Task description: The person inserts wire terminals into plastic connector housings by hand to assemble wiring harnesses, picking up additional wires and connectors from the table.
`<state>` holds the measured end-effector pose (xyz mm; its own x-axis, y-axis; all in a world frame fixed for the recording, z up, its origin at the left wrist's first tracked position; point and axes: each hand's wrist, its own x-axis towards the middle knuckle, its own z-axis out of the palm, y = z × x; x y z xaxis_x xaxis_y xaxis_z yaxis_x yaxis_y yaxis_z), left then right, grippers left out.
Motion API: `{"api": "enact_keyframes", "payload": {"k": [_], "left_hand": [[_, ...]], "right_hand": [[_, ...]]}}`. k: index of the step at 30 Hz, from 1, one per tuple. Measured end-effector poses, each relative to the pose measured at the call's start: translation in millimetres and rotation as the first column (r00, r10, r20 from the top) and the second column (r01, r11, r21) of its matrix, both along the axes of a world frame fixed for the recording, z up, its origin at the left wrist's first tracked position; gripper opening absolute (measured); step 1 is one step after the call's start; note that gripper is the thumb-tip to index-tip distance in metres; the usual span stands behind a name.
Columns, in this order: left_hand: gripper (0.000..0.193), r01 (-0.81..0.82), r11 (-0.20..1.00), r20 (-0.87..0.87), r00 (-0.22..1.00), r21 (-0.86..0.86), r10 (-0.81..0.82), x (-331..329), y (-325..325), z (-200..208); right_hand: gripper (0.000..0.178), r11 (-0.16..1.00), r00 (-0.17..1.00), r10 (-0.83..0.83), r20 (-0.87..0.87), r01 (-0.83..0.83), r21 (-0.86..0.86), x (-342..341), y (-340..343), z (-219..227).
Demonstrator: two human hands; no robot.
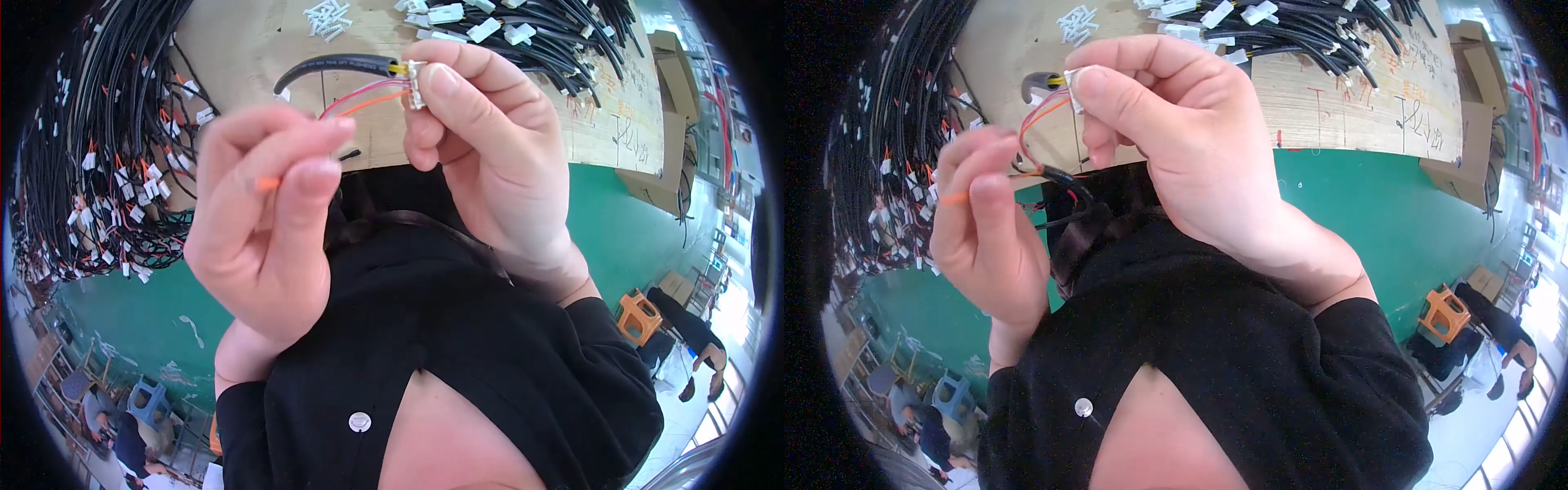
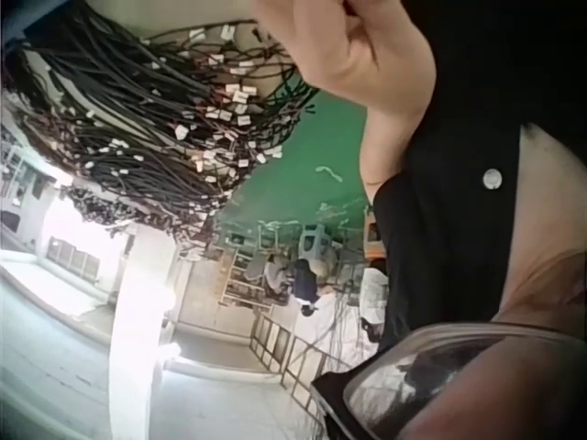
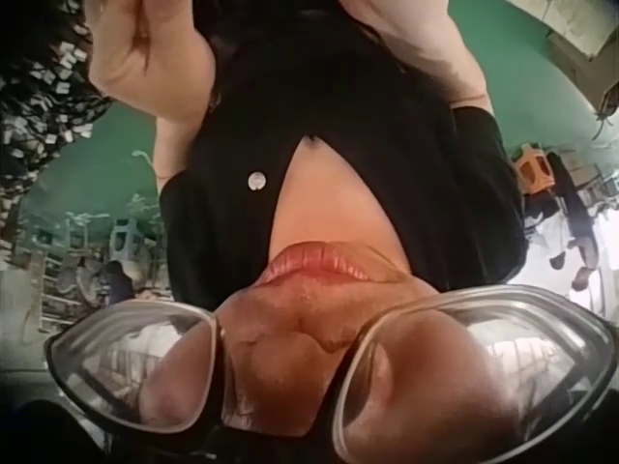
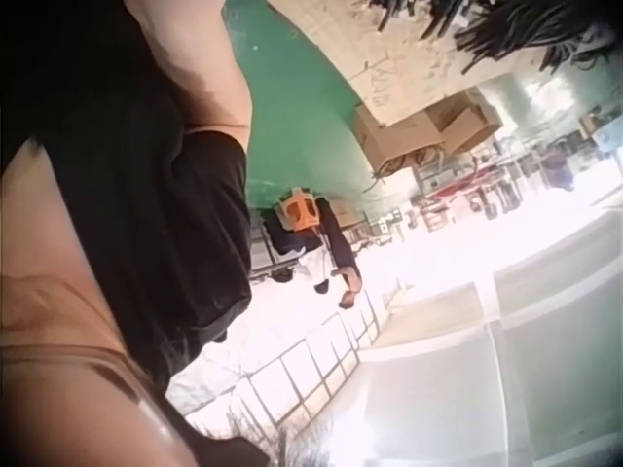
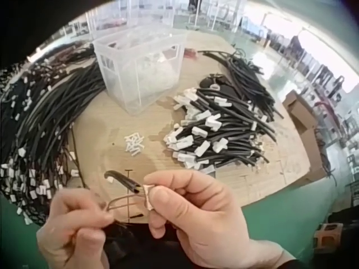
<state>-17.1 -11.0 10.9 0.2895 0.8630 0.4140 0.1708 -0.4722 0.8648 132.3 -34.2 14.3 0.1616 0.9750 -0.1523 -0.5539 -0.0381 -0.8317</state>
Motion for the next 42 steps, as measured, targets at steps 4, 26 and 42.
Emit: {"api": "enact_keyframes", "payload": {"k": [4, 26, 42], "left_hand": [[0.036, 0.28, 0.954, -0.06, 0.96, 0.109, -0.275, -2, 3, 4], [0.011, 0.129, 0.92, 0.038, 0.992, -0.369, -0.124, 10, -2, 13], [0.017, 0.2, 0.905, 0.194, 0.972, -0.374, -0.134, 13, -7, 1]], "right_hand": [[0.019, 1.0, 1.0, 0.007, -0.012, -0.007, 0.008, 2, 1, 3], [0.021, 0.997, 0.996, 0.081, 0.042, -0.082, 0.015, 5, -6, 11], [0.014, 0.954, 0.944, -0.027, 0.33, -0.075, 0.292, -1, -12, -3]]}}
